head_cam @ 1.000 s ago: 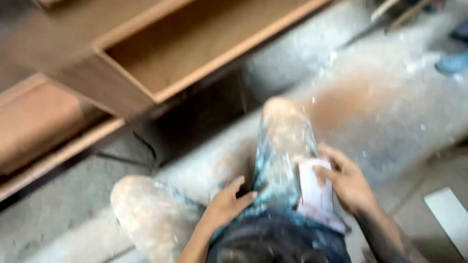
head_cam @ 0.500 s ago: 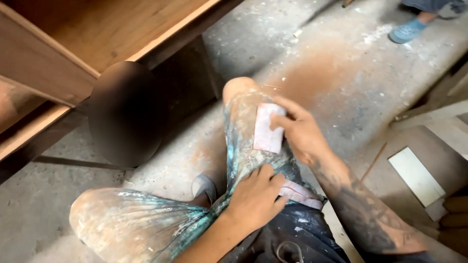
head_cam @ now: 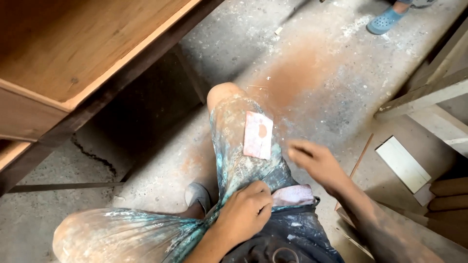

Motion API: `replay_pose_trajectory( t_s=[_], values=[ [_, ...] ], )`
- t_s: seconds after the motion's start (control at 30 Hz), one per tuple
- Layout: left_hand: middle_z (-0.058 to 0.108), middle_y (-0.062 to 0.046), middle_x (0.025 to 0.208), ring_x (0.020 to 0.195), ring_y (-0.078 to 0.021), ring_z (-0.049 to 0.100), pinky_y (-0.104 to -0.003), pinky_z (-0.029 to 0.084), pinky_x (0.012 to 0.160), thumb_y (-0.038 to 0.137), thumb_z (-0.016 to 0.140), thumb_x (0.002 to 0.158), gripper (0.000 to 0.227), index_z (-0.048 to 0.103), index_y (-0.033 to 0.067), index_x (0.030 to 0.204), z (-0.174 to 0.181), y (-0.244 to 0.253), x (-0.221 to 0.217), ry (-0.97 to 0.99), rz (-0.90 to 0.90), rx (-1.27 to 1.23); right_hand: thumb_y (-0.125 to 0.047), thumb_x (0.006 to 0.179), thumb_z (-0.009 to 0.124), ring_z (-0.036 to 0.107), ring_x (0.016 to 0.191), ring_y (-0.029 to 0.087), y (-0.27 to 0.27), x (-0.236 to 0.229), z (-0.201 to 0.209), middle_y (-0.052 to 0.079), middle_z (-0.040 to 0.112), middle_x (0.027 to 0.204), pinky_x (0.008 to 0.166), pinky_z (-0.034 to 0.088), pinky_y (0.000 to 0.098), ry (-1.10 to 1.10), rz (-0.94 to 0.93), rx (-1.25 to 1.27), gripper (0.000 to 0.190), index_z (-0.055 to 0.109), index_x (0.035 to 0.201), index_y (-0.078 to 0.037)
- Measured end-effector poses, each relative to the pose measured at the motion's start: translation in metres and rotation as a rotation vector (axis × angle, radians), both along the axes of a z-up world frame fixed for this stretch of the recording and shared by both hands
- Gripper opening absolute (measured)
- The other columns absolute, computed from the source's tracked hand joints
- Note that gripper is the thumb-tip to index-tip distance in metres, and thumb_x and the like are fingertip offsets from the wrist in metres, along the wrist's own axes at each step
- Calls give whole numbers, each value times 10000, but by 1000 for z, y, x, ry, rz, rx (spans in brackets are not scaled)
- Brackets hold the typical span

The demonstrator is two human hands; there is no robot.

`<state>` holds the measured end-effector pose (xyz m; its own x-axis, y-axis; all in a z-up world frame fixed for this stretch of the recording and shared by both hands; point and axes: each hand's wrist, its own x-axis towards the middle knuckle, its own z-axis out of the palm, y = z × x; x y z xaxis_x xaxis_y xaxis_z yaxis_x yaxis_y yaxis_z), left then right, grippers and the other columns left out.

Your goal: Sanding the wooden panels and edges of a cabinet with sandpaper to smooth the surface.

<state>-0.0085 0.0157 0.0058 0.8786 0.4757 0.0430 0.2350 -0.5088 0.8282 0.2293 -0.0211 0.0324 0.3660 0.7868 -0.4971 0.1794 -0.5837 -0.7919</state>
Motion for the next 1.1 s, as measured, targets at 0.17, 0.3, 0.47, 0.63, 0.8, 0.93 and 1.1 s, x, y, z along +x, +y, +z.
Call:
replay_pose_trajectory(
  t_s=[0.17, 0.3, 0.47, 0.63, 0.8, 0.93, 1.1],
  values=[
    [665, -33, 997, 883, -206, 683, -325, 506, 775, 27, 632, 884, 51, 634, 73, 905, 14, 3, -7, -55, 99, -209, -127, 857, 801, 738, 765, 172, -59, 5, -6, 85, 862, 874, 695, 553, 301, 271, 187, -190, 229, 884, 1042, -19],
    [532, 43, 1006, 804, -113, 512, -269, 434, 704, 345, 696, 914, 252, 586, 179, 1069, 64, 23, -4, 203, 179, -421, -161, 853, 793, 702, 779, 128, -36, -5, 24, 47, 814, 859, 706, 524, 278, 200, 225, 109, 191, 870, 972, -33],
    [601, 13, 687, 679, -153, 581, -324, 444, 645, 267, 656, 972, 283, 584, 127, 737, 104, 38, -20, 68, 101, -155, -265, 937, 688, 683, 783, 117, 13, -31, 78, 0, 738, 875, 717, 530, 270, -47, 694, 557, 211, 792, 1063, -132],
    [508, 43, 607, 625, -50, 469, -243, 342, 549, 209, 766, 972, 374, 617, 108, 645, 102, 39, -44, -357, 612, -632, -141, 817, 784, 671, 1151, 173, 39, -83, 100, 77, 607, 1308, 909, 558, 296, -387, 431, 920, 306, 762, 1122, -123],
    [571, -13, 563, 560, -94, 460, -263, 309, 524, 174, 827, 885, 331, 686, 19, 629, 109, 40, -63, -556, 856, -935, -53, 876, 702, 698, 1153, 229, 52, -131, 90, 172, 584, 1425, 1013, 567, 333, -374, 262, 1078, 348, 677, 1222, -88],
    [566, -5, 582, 572, -92, 451, -269, 290, 535, 151, 815, 901, 357, 648, 30, 609, 119, 42, -79, -654, 873, -967, -87, 896, 683, 629, 1224, 170, 63, -155, 104, 110, 669, 1377, 1067, 442, 277, -325, 196, 960, 213, 795, 1073, -131],
    [537, 9, 575, 563, -80, 447, -257, 289, 520, 109, 809, 911, 368, 632, 46, 594, 133, 47, -96, -653, 888, -1007, -23, 788, 655, 511, 1377, 104, 72, -155, 113, 93, 462, 1629, 1012, 328, 338, -14, 440, 761, 526, 705, 1300, -130]
  ],
)
